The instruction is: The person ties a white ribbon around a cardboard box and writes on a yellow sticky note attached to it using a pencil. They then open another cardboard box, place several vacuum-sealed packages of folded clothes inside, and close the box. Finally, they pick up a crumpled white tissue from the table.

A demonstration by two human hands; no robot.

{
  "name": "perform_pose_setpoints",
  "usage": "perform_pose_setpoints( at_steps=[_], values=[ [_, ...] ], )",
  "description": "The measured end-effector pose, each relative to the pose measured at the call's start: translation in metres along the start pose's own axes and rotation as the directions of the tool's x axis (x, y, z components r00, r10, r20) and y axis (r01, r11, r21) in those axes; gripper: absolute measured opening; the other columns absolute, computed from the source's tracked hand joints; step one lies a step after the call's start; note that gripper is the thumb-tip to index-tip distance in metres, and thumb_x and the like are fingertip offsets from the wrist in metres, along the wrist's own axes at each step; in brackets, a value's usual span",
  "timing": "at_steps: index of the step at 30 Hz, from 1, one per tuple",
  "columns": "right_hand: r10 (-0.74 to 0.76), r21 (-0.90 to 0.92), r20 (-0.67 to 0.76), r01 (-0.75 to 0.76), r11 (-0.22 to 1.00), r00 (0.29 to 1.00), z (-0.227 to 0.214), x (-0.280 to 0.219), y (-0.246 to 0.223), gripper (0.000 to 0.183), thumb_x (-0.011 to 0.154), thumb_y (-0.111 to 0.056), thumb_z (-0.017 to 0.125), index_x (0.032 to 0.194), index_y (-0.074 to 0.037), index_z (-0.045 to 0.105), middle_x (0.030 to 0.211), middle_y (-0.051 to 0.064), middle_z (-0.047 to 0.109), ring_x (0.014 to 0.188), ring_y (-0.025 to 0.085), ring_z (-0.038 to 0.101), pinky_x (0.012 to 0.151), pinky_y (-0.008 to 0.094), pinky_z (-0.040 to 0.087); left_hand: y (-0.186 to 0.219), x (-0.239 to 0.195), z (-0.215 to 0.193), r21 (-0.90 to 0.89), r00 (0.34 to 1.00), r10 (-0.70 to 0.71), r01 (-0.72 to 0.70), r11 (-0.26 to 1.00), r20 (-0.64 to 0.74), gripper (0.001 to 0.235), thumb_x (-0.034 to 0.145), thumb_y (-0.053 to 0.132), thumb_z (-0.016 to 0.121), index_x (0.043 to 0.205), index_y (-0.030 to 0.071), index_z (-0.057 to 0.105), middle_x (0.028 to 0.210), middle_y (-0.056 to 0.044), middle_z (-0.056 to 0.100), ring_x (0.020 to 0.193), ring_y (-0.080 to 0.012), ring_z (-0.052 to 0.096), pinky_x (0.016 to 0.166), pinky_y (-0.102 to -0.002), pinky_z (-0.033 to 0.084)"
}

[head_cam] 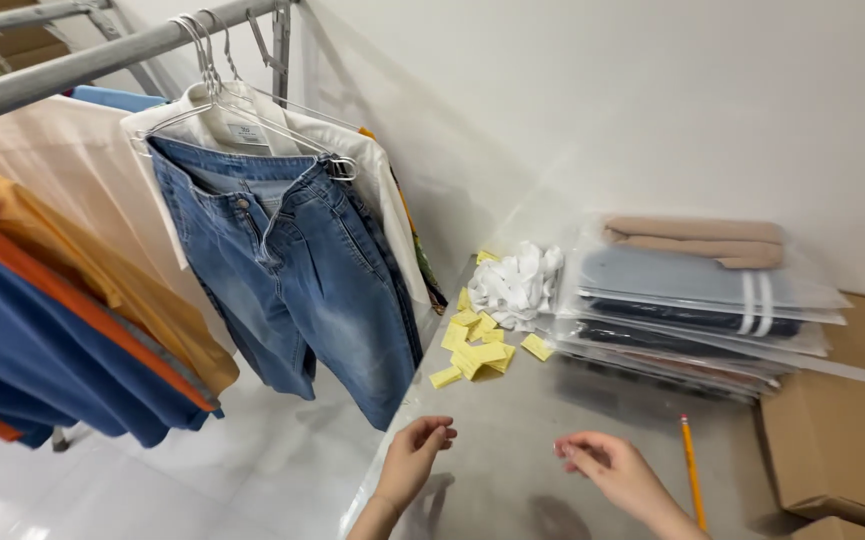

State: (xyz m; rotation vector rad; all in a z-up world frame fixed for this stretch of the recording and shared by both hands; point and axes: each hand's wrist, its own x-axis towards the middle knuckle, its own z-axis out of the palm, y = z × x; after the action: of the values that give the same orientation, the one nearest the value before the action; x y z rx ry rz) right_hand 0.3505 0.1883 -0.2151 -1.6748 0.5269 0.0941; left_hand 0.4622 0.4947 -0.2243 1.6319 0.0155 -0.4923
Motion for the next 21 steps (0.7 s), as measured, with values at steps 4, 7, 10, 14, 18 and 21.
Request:
perform_pose_setpoints(
  at_steps=[4,7,10,14,18,21],
  values=[
    [-0.062,-0.256,-0.134,0.026,0.966,0.989,0.02,0.064,-0.017,0.028,0.093,-0.02,0.072,0.114,-0.013,0.09,0.102,-0.001,0.092,0.087,0.012,0.085,0.082,0.023,0.059,0.046,0.037,-0.033,0.057,0.999,-0.053,0.052,0.997,0.009,0.031,0.098,0.021,0.059,0.119,0.012,0.08,0.108,-0.004,0.086,0.1,-0.014,0.08,0.101,-0.025,0.056],
    [-0.174,-0.445,-0.217,0.062,0.893,0.961,0.028,0.108,-0.03,0.031,0.088,-0.028,0.074,0.116,-0.026,0.088,0.103,-0.009,0.09,0.086,0.008,0.079,0.085,0.022,0.056,0.017,0.085,-0.045,0.021,0.998,0.042,-0.043,0.999,0.048,0.028,0.097,0.019,0.063,0.116,0.01,0.08,0.102,-0.005,0.087,0.093,-0.0117,0.078,0.096,-0.023,0.057],
    [-0.232,-0.513,-0.271,0.063,0.856,0.934,0.031,0.163,-0.065,0.037,0.088,-0.033,0.075,0.123,-0.025,0.081,0.12,-0.006,0.08,0.093,0.014,0.078,0.088,0.027,0.056,0.005,0.12,-0.049,-0.082,0.985,0.139,-0.131,0.988,0.106,0.025,0.096,0.016,0.067,0.113,0.005,0.081,0.097,-0.009,0.088,0.087,-0.0122,0.078,0.09,-0.024,0.059],
    [-0.268,-0.56,-0.394,0.001,0.828,0.879,0.018,0.268,-0.079,0.05,0.086,-0.035,0.071,0.135,-0.021,0.072,0.151,0.002,0.057,0.094,0.022,0.079,0.103,0.032,0.049,-0.021,0.17,-0.047,-0.161,0.984,0.098,-0.073,0.984,0.152,0.028,0.096,0.016,0.066,0.117,0.003,0.081,0.1,-0.011,0.089,0.088,-0.014,0.08,0.089,-0.026,0.065],
    [-0.19,-0.6,-0.446,-0.135,0.789,0.875,0.021,0.314,-0.118,0.041,0.096,-0.031,0.062,0.134,-0.022,0.074,0.179,0.01,0.013,0.15,0.021,0.045,0.121,0.039,0.034,-0.03,0.191,-0.044,-0.253,0.996,0.03,-0.009,0.967,0.079,0.029,0.089,0.016,0.074,0.111,0.001,0.086,0.092,-0.015,0.093,0.082,-0.0174,0.085,0.083,-0.024,0.066],
    [-0.184,-0.639,-0.494,-0.212,0.74,0.85,0.016,0.349,-0.11,0.034,0.092,-0.044,0.066,0.12,-0.037,0.084,0.179,0.017,0.006,0.158,0.026,0.033,0.125,0.032,0.031,-0.055,0.202,-0.048,-0.184,0.968,-0.25,0.253,0.95,0.039,0.027,0.091,0.01,0.072,0.111,0.005,0.09,0.096,-0.011,0.095,0.082,-0.016,0.085,0.084,-0.021,0.065]
  ],
)
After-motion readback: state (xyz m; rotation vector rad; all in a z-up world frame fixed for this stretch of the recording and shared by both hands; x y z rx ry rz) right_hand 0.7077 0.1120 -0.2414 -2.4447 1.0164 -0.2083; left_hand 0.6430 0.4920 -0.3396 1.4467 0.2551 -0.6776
